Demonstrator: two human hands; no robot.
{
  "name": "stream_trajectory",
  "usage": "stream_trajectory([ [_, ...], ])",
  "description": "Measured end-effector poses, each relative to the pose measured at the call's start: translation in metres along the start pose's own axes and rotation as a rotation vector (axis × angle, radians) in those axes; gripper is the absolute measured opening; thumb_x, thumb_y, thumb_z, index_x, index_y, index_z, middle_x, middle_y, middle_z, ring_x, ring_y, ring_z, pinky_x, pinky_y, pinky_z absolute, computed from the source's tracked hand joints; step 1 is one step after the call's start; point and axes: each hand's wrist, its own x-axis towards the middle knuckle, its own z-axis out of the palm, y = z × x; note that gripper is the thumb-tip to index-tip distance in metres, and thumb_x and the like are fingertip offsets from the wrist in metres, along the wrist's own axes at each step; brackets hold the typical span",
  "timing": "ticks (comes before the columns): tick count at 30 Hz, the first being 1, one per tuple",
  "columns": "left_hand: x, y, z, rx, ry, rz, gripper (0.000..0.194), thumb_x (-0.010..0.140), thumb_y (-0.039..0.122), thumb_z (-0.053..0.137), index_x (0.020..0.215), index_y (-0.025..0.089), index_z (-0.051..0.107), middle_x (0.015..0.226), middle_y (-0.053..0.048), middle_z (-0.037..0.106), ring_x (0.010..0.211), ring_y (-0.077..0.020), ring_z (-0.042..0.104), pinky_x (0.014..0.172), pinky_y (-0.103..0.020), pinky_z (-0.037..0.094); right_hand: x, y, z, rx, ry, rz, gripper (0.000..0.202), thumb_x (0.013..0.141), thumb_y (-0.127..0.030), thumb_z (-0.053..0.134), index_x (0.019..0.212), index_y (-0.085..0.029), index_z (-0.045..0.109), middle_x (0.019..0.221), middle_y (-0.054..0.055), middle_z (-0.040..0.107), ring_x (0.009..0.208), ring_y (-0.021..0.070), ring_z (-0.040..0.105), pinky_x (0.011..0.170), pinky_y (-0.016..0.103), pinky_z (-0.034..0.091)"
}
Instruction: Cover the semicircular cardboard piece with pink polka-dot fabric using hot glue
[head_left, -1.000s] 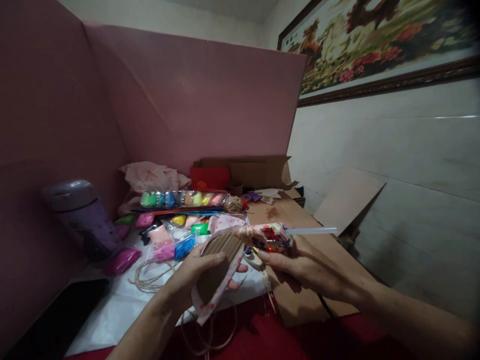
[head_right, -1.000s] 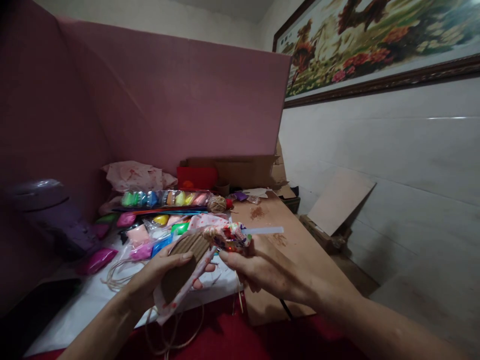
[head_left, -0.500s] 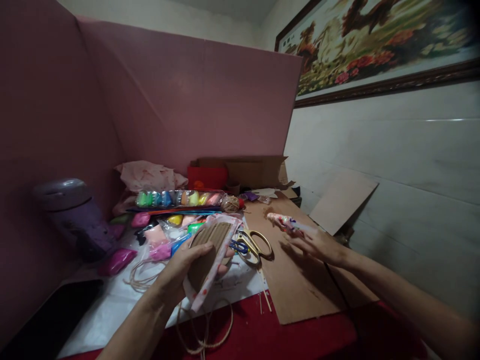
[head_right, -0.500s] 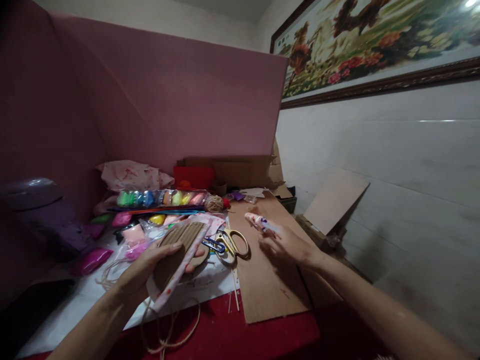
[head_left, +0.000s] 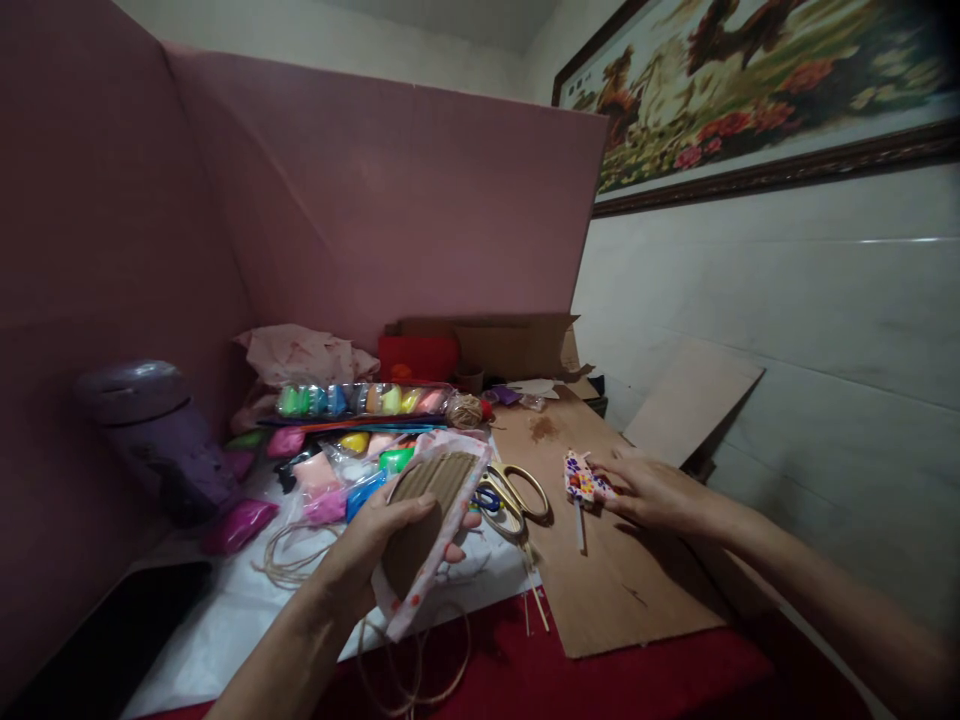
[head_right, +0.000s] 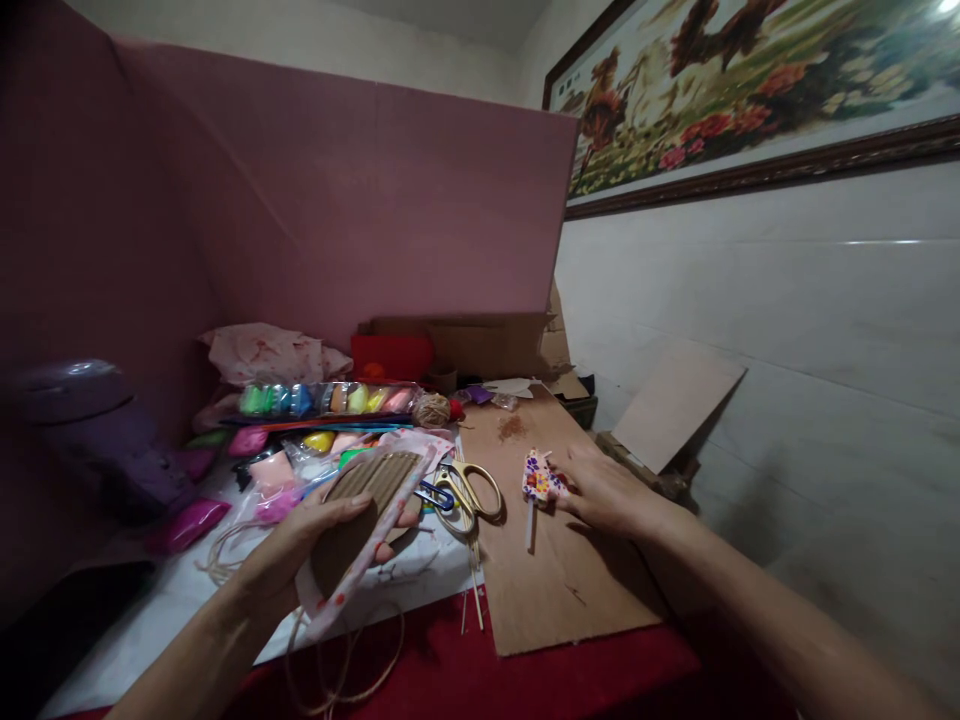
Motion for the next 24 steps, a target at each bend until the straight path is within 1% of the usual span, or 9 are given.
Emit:
stream_trajectory([
  [1,-0.001,0.001,0.002,0.006,-0.021,0.007,0.056,0.081,0.023,0.053,0.132,0.015,0.032,0.102,-0.021,0.064,0.065,-0.0219,0.067,0.053,-0.028,0.053,0.002,-0.015,-0.004,0.040,0.092,-0.003,0.028,0.075,-0.031,0.057,0.099,-0.017,0.064,0.094,0.011,0.061,0.091,0.0256,0.054,0.081,0.037,0.040],
  [3,-0.003,0.002,0.005,-0.001,-0.060,0.031,0.057,0.081,0.021,0.051,0.134,0.016,0.029,0.103,-0.021,0.064,0.076,-0.0259,0.067,0.056,-0.030,0.054,0.008,-0.051,-0.007,0.283,0.167,-0.026,0.025,0.085,-0.033,0.047,0.093,-0.017,0.065,0.094,0.010,0.061,0.089,0.0214,0.054,0.081,0.034,0.039],
  [4,-0.003,0.002,0.006,-0.011,-0.074,0.045,0.058,0.081,0.019,0.051,0.135,0.017,0.028,0.103,-0.020,0.064,0.082,-0.0279,0.066,0.059,-0.032,0.054,0.011,-0.069,-0.006,0.453,0.141,-0.026,0.028,0.085,-0.036,0.046,0.088,-0.017,0.066,0.092,0.009,0.061,0.085,0.0198,0.054,0.077,0.032,0.041],
  [5,-0.004,0.003,0.007,-0.019,-0.081,0.064,0.060,0.081,0.018,0.051,0.135,0.017,0.027,0.103,-0.020,0.064,0.085,-0.0293,0.065,0.061,-0.034,0.054,0.014,-0.085,-0.003,0.624,0.069,-0.032,0.030,0.084,-0.040,0.048,0.085,-0.016,0.066,0.087,0.008,0.061,0.079,0.0181,0.054,0.071,0.030,0.042],
  [7,-0.004,0.003,0.007,-0.020,-0.089,0.089,0.061,0.080,0.017,0.051,0.136,0.018,0.026,0.102,-0.019,0.064,0.085,-0.0297,0.065,0.060,-0.035,0.055,0.021,-0.113,0.005,0.966,-0.070,0.008,0.036,0.079,-0.047,0.054,0.090,-0.015,0.065,0.080,0.006,0.061,0.066,0.0141,0.052,0.059,0.026,0.040],
  [9,-0.005,0.004,0.006,-0.007,-0.093,0.105,0.060,0.080,0.018,0.051,0.135,0.017,0.027,0.099,-0.018,0.065,0.079,-0.0281,0.066,0.059,-0.034,0.055,0.026,-0.130,0.013,1.171,-0.092,0.010,0.036,0.075,-0.046,0.060,0.092,-0.015,0.064,0.078,0.004,0.060,0.062,0.0109,0.048,0.057,0.024,0.038],
  [13,-0.008,0.005,0.005,0.024,-0.092,0.074,0.054,0.082,0.020,0.049,0.134,0.017,0.033,0.094,-0.018,0.067,0.071,-0.0255,0.067,0.059,-0.034,0.054,0.034,-0.137,0.017,1.356,-0.024,-0.025,0.025,0.074,-0.040,0.064,0.082,-0.016,0.066,0.070,0.000,0.055,0.061,0.0089,0.046,0.056,0.021,0.036],
  [18,-0.008,0.007,0.007,0.005,-0.097,0.083,0.057,0.079,0.018,0.052,0.134,0.018,0.035,0.100,-0.018,0.065,0.086,-0.0315,0.064,0.059,-0.036,0.054,0.038,-0.130,0.014,1.441,-0.061,-0.001,0.019,0.074,-0.034,0.064,0.078,-0.015,0.068,0.068,0.001,0.057,0.060,0.0098,0.048,0.057,0.022,0.039],
  [24,-0.006,0.003,0.006,0.007,-0.144,0.071,0.056,0.080,0.018,0.051,0.133,0.016,0.036,0.104,-0.020,0.063,0.095,-0.0359,0.061,0.059,-0.034,0.053,0.038,-0.126,0.014,1.482,-0.067,0.054,0.019,0.070,-0.032,0.068,0.070,-0.014,0.065,0.060,0.000,0.056,0.053,0.0083,0.049,0.049,0.020,0.039],
])
